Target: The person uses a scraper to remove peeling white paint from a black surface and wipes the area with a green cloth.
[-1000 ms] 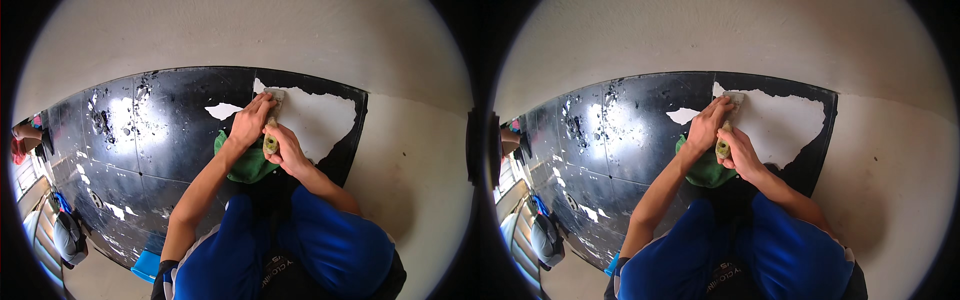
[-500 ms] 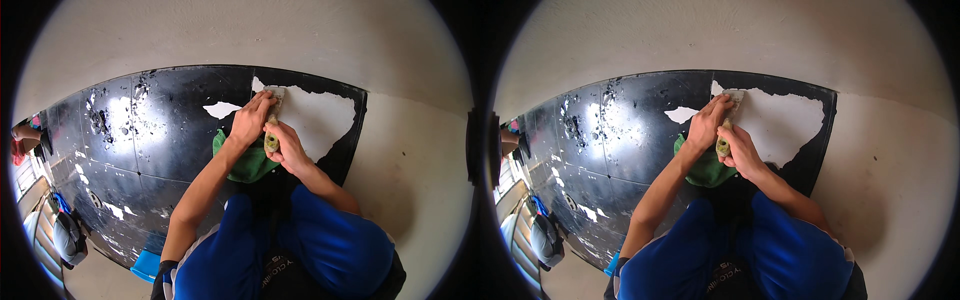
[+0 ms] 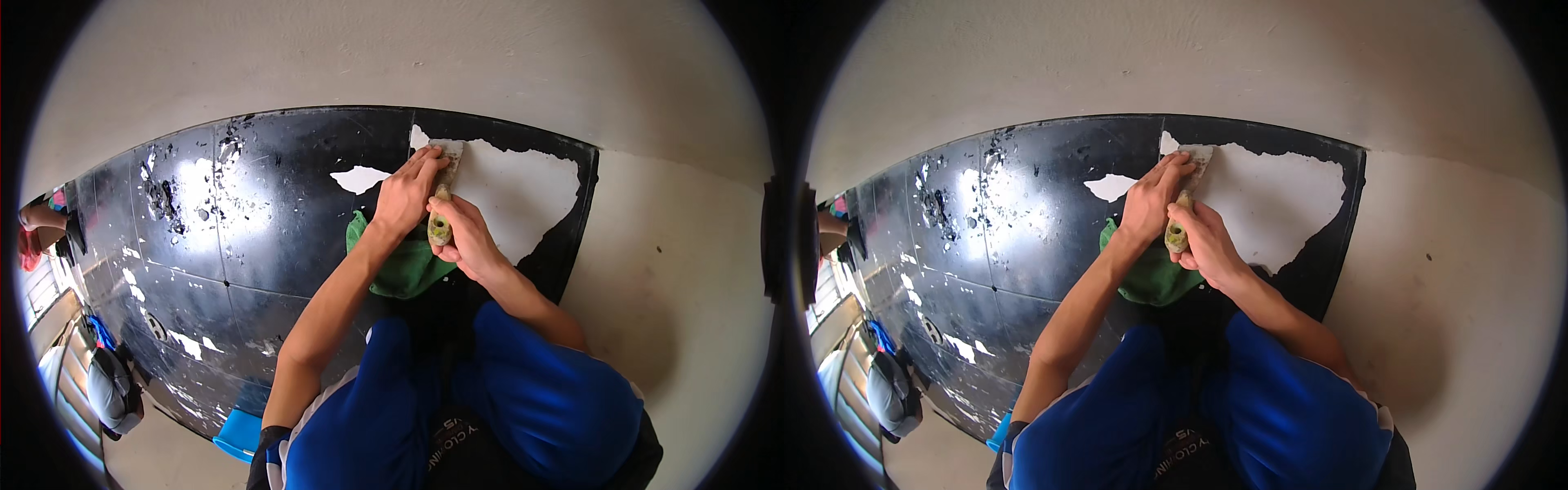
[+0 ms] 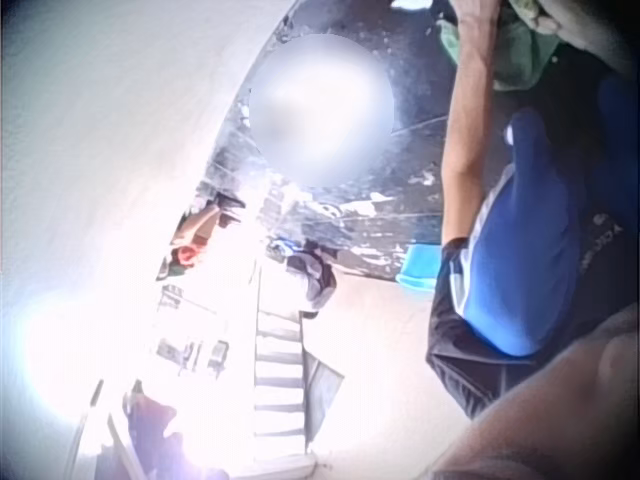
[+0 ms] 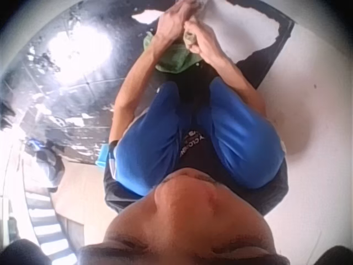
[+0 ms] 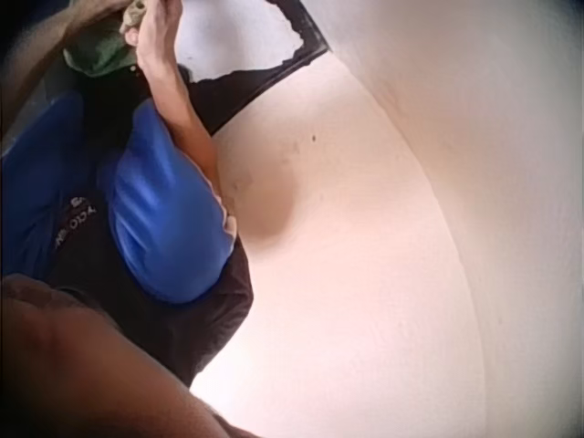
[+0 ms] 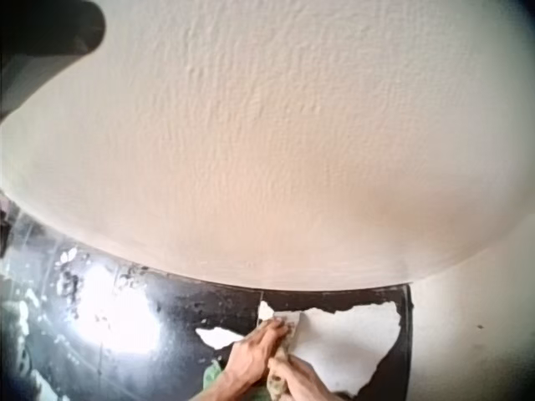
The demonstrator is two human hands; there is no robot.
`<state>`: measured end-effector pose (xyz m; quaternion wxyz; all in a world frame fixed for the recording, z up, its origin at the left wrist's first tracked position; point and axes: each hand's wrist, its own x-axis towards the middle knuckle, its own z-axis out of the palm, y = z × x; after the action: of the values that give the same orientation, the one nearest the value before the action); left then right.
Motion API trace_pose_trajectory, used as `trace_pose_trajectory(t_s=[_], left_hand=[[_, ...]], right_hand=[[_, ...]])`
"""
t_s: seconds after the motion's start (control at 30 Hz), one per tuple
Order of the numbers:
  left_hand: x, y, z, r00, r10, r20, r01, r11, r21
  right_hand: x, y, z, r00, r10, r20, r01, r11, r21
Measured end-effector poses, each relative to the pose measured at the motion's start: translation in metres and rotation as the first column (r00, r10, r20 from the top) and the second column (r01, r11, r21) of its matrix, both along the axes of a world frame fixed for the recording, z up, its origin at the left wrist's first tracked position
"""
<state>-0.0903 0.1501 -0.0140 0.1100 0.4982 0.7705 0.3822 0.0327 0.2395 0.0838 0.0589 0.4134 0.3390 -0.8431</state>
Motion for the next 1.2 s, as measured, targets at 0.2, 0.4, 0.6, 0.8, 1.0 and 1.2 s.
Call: trace_pose_trajectory(t_s=[0.2, 0.4, 0.6, 0.8, 1.0, 1.2], left_hand=[[0.002, 0.001, 0.001, 0.999, 0.026, 0.022, -0.025, 0.999, -0.023], [0.0, 0.003, 0.003, 0.999, 0.007, -0.033, -0.007, 1.0, -0.012], [-0.002, 0.002, 0.002, 1.0, 0.025, -0.01, -0.025, 1.0, 0.002], [-0.001, -0.001, 0.001, 0.999, 0.037, 0.014, -0.037, 0.999, -0.012], [-0.001, -0.002, 0.001, 1.0, 0.022, 0.009, -0.022, 1.0, 0.005], [-0.002, 0.001, 0.002, 0.999, 0.012, 0.031, -0.012, 1.0, -0.007]], right_hand=[[0.0, 0.002, -0.002, 0.998, 0.048, 0.031, -0.049, 0.998, 0.028], [0.002, 0.006, 0.0, 0.996, 0.051, 0.068, -0.052, 0.999, 0.011], [-0.001, 0.005, -0.004, 1.0, 0.023, 0.015, -0.023, 1.0, 0.01], [-0.002, 0.001, -0.005, 1.0, 0.006, 0.013, -0.006, 1.0, 0.005], [-0.001, 0.002, -0.002, 0.994, 0.067, 0.088, -0.069, 0.997, 0.019], [-0.001, 0.002, -0.001, 0.996, 0.032, 0.078, -0.034, 0.999, 0.029]])
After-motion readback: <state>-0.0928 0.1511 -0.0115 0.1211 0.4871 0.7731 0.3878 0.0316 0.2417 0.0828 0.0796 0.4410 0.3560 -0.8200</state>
